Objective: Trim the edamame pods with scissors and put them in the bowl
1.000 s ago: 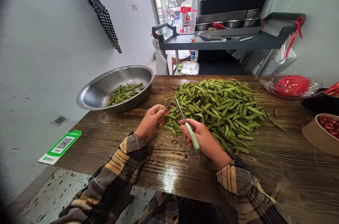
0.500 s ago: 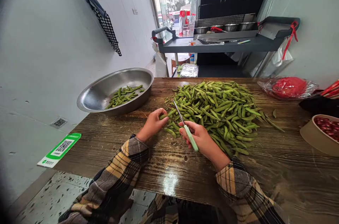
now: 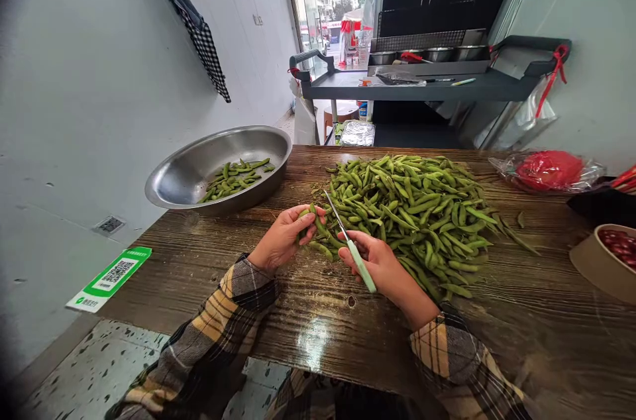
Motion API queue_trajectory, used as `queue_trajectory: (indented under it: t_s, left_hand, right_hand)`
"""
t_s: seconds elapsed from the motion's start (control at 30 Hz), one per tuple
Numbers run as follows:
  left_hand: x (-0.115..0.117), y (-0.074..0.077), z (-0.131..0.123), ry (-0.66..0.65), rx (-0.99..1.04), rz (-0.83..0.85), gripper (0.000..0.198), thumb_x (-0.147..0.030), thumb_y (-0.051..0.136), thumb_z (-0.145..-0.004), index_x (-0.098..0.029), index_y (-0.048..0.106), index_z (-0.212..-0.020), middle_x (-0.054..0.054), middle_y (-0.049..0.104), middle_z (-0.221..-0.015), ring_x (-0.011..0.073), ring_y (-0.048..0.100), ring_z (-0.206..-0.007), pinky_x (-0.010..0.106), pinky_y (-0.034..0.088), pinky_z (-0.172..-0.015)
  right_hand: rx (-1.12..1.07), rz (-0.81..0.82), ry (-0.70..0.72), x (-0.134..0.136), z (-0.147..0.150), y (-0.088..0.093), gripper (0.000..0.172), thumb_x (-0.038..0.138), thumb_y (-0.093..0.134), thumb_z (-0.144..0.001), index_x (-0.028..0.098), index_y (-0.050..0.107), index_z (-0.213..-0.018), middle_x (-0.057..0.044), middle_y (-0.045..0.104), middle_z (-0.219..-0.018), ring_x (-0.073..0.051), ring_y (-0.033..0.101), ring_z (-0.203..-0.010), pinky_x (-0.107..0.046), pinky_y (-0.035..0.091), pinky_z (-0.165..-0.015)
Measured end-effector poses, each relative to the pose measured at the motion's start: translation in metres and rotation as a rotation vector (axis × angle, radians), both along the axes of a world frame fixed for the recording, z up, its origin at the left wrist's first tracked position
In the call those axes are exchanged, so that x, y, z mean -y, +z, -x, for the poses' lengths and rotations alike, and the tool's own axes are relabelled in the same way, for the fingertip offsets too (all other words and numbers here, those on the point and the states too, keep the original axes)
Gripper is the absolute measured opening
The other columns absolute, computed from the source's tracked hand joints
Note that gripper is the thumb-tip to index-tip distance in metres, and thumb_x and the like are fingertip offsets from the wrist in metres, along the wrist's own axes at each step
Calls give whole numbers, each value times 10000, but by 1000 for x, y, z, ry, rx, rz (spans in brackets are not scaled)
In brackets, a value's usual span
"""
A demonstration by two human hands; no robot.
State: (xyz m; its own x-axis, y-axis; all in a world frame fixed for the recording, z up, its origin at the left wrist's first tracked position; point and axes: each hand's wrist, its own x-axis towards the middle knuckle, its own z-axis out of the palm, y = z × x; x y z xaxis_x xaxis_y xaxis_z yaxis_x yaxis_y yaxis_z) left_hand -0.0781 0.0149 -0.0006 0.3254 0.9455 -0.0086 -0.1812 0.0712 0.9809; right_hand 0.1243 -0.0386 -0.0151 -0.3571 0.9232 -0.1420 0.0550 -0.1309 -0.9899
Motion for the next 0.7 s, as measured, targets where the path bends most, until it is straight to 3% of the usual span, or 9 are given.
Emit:
queue_trajectory:
  t_s: [0.3,0.43,0.53,0.7]
  left_hand:
    - [6,2,-2,68,-148,-90,286,-378,765,-701,-147,612,-770,-40,502,-634,31,362,-462,154,277,-412]
    - [5,4,-3,50,-250,-179,299,-420,697,-761,-132,671,-837,14,616,-710,50,412,-472,180,305,-427]
    - [5,5,-5,84,-240,-165,338,-430,675,-775,-128,709,-922,23,636,-725,55,411,-487,188,303,-438]
    - [7,4,-6,53,-169,-112,313,-418,659,-793,-124,672,-898,19,632,-709,43,379,-471,181,273,-424]
  right_hand:
    - [25,-103,53,1,0,1,563,511,653,-792,154,559,-1218,6,495,-770,-117,424,-636,-244,377,-565]
    - [47,-112,61,1,0,1,555,499,654,-795,151,563,-1219,15,494,-748,-120,428,-632,-250,377,-583]
    - [46,-113,48,0,1,-1,569,514,655,-793,146,570,-1218,8,516,-766,-121,441,-636,-257,389,-602]
    - [64,-132,36,1,1,0,560,501,659,-789,152,582,-1220,-5,554,-765,-137,479,-656,-267,414,-627]
